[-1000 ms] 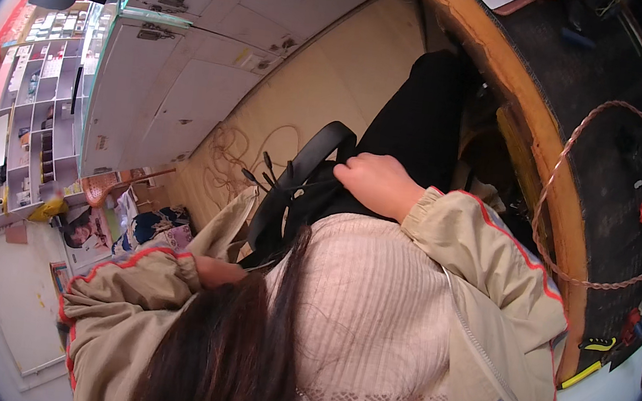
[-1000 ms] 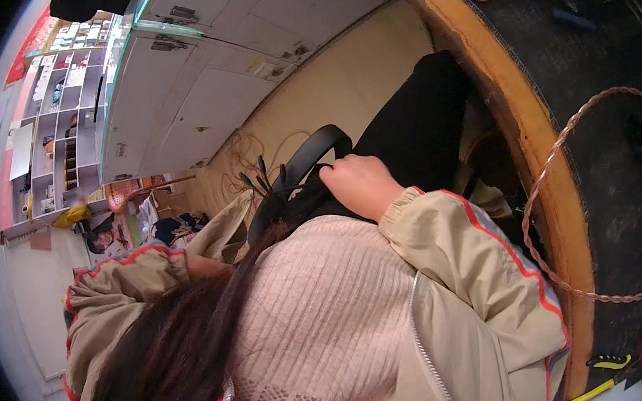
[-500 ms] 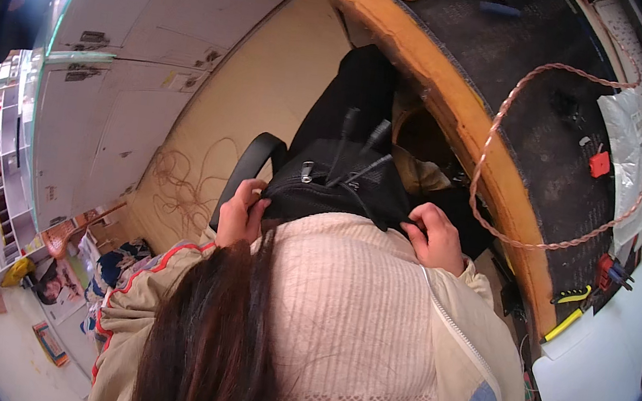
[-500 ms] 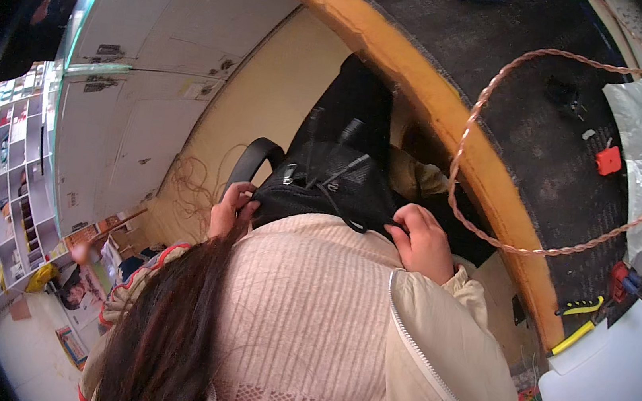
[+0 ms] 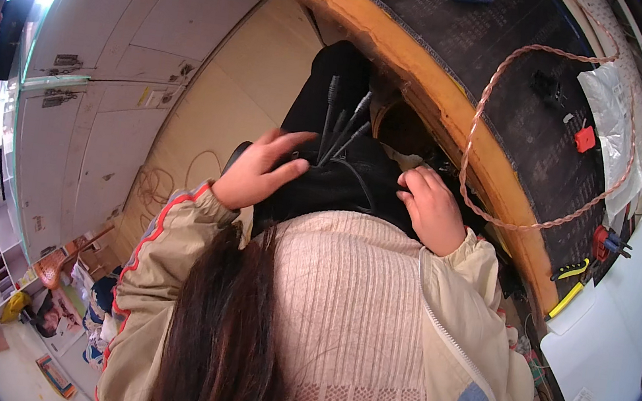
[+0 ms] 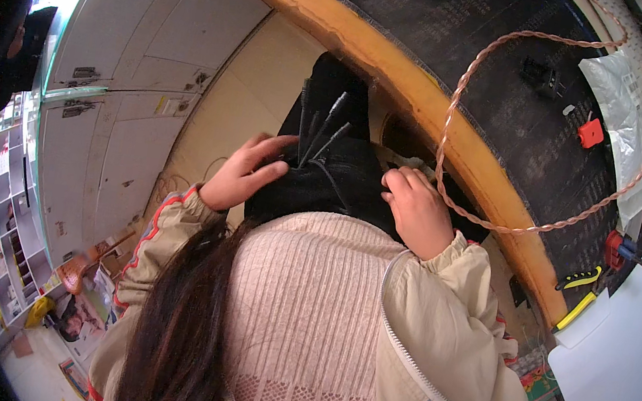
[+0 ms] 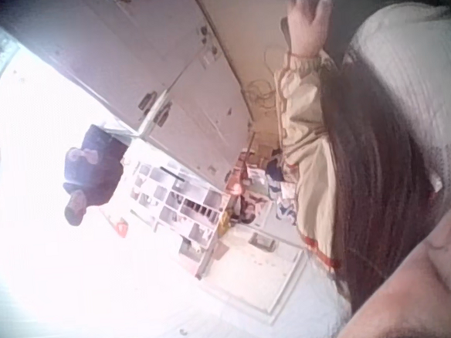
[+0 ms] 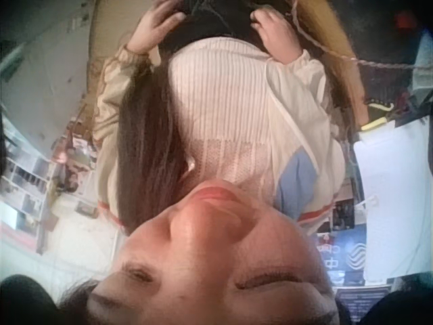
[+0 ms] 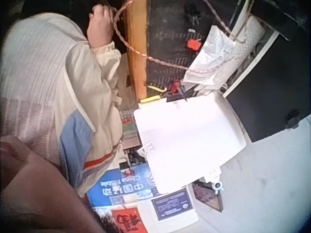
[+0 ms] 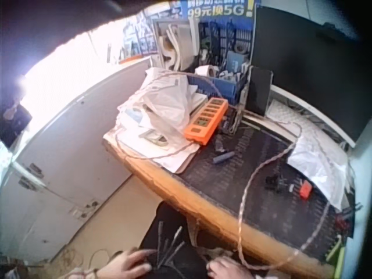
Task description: The person disassembles a black electrical plug, strips the ends of a braided cord, and inserts the wires into the plug terminals. They use a screwdriver to tighten the terminal screws and reassemble the plug housing.
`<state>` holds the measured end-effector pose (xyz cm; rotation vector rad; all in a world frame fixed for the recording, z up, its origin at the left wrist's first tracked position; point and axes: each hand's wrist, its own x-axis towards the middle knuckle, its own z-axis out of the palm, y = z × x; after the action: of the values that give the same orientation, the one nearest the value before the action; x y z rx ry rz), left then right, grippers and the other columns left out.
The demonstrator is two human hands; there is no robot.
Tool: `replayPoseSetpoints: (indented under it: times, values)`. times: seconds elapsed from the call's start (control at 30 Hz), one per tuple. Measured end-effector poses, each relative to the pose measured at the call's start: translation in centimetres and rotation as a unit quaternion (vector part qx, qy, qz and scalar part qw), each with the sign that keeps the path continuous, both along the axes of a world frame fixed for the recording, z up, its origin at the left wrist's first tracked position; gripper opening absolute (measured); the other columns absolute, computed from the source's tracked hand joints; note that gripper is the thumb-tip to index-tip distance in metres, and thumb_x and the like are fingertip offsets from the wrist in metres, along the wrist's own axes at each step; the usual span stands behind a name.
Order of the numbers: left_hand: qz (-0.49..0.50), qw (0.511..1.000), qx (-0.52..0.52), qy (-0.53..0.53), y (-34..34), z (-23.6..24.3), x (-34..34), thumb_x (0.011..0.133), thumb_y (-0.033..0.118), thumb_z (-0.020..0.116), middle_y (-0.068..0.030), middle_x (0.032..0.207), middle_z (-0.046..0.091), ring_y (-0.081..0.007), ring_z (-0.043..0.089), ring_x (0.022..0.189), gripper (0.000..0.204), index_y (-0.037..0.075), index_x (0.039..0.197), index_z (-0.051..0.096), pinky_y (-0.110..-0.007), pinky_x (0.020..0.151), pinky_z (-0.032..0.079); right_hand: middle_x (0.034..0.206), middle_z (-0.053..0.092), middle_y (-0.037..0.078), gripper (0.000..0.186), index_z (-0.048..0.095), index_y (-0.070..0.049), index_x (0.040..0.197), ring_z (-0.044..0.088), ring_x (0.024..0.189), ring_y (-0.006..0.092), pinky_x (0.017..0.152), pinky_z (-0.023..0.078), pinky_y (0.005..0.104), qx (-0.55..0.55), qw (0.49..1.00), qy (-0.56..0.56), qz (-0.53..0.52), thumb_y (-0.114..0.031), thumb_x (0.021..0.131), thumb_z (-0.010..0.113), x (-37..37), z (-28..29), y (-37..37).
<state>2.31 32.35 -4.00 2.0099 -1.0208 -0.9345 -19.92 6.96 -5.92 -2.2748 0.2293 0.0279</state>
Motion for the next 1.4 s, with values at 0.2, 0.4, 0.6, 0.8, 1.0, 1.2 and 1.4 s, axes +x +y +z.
replayPoseSetpoints:
  times: [0.2,0.4,0.6,0.8,1.0,1.2,1.4]
  values:
    - [-0.088,0.996,-0.009,-0.023,-0.1,0.8,1.2,0.095,0.014,0.069,-0.0183,0.104,0.061,-0.0396,0.061,0.098,0.018,0.000,0.104,0.060,-0.044,0.085,0.051,0.103,0.063,0.015,0.015,0.058,-0.003,0.103,0.061,0.102,0.0373,0.087,0.050,0.0455,-0.040,0.999,-0.004,-0.002,0.000,0.090,0.066,0.8,0.6,-0.1]
    - [-0.088,0.988,-0.037,-0.122,2.6,0.6,0.5,0.095,0.014,0.069,-0.0139,0.085,0.058,-0.0327,0.061,0.084,0.017,0.001,0.095,0.057,-0.042,0.074,0.048,0.102,0.062,0.016,0.016,0.058,-0.002,0.103,0.062,0.100,0.0388,0.086,0.051,0.0456,-0.023,1.000,-0.007,-0.012,0.000,0.090,0.066,0.3,0.1,0.7]
    - [0.207,0.863,0.151,0.435,11.7,1.0,-0.4,0.096,0.008,0.065,0.0051,0.074,0.047,-0.0117,0.046,0.069,0.016,0.004,0.084,0.055,-0.031,0.059,0.035,0.100,0.063,0.016,0.016,0.059,-0.002,0.105,0.063,0.096,0.0392,0.084,0.052,0.0449,0.016,0.998,0.061,-0.027,0.000,0.090,0.067,-0.3,-0.2,1.1]
    - [0.060,0.972,0.186,0.128,13.7,-0.1,-1.1,0.097,0.011,0.062,-0.0074,0.078,0.061,-0.0232,0.057,0.074,0.012,0.000,0.100,0.063,-0.038,0.066,0.048,0.100,0.064,0.015,0.013,0.062,-0.002,0.104,0.063,0.096,0.0387,0.085,0.052,0.0440,-0.008,1.000,0.020,0.013,-0.002,0.091,0.066,1.5,1.1,1.9]
    - [0.074,0.997,0.018,-0.008,7.9,-0.6,-1.4,0.098,0.025,0.068,-0.0254,0.131,0.062,-0.0357,0.061,0.121,0.057,0.001,0.146,0.048,-0.040,0.102,0.048,0.108,0.068,0.014,0.016,0.067,-0.001,0.108,0.066,0.098,0.0319,0.086,0.055,0.0386,-0.074,0.982,-0.133,0.113,-0.003,0.092,0.065,5.5,6.7,4.4]
    - [0.069,0.969,0.030,0.235,6.2,-1.2,-0.3,0.101,0.030,0.070,-0.0189,0.144,0.057,-0.0270,0.054,0.133,0.066,0.001,0.153,0.043,-0.040,0.111,0.044,0.119,0.067,0.011,0.021,0.070,-0.001,0.096,0.059,0.103,0.0201,0.076,0.049,0.0290,-0.288,0.897,-0.245,0.230,-0.014,0.079,0.065,9.0,6.1,10.6]
    - [0.086,0.974,-0.012,0.209,6.8,-1.7,-0.8,0.106,0.020,0.060,-0.0132,0.145,0.056,-0.0219,0.053,0.133,0.053,-0.001,0.152,0.044,-0.034,0.112,0.042,0.095,0.062,-0.002,0.010,0.074,-0.012,0.071,0.054,0.108,0.0184,0.094,0.040,0.0344,-0.185,0.902,-0.227,0.316,-0.018,0.073,0.067,8.8,5.0,10.2]
